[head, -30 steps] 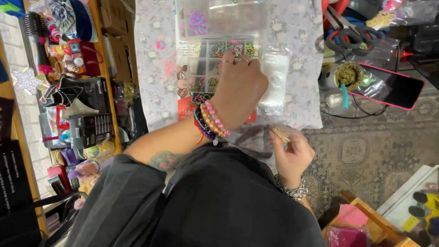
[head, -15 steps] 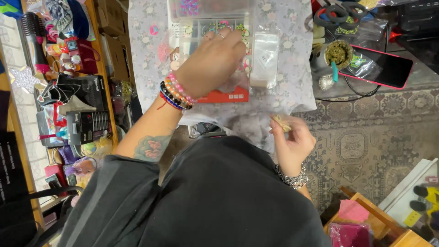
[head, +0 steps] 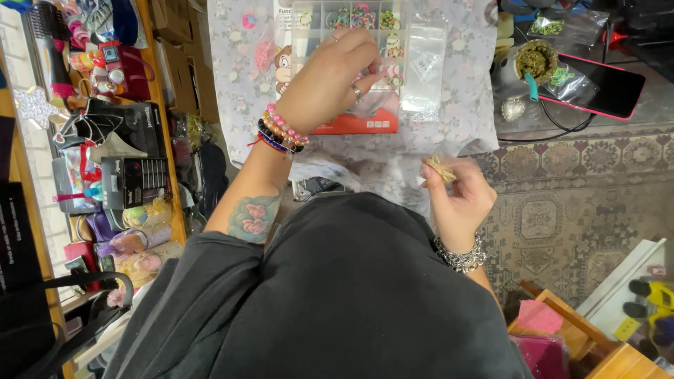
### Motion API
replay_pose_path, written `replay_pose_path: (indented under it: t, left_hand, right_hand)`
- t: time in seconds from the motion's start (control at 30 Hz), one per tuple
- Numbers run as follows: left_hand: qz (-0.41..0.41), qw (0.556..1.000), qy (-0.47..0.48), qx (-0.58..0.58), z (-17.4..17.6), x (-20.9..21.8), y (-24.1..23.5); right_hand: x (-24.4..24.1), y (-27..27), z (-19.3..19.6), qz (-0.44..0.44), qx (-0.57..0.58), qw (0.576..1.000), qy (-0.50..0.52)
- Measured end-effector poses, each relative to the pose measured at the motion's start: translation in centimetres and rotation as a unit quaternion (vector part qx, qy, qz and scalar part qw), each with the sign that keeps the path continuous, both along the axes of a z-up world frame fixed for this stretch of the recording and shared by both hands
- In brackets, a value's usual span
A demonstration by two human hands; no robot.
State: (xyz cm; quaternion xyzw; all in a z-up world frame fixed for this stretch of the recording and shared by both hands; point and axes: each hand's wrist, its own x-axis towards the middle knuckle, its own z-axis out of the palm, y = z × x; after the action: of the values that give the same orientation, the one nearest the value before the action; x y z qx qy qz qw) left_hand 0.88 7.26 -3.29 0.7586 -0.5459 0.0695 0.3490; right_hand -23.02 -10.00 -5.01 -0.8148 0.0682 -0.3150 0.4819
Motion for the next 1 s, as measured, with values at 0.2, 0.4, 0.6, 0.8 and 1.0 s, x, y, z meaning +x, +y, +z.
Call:
replay_pose_path:
  t: [0.2,0.4,0.6,0.8,1.0]
  left_hand:
    - [-0.001,0.998,0.061,-0.021,0.2,-0.3,0.5]
    - [0.007,0.996,0.072,-0.043,0.6,-0.5,0.6]
    - [0.0,0.995,0.09,-0.046,0.3,-0.3,0.6]
    - [0.003,0.997,0.072,-0.027,-0.4,0.3,0.7]
    - [0.043,0.998,0.034,-0.016,0.2,-0.6,1.1]
  right_hand:
    - [-0.2,0.2,0.1,0.003,0.013,1.0,0.012]
    - [-0.4,0.0,0.0,0.0,-0.014,1.0,0.004]
    - [-0.4,0.2,0.3,-0.002,-0.011,1.0,0.008]
    - [-0.7,0.3,0.3,0.0,-0.021,1.0,0.008]
    - [-1.0,0.3,0.4,-0.01,-0.019,1.0,0.022]
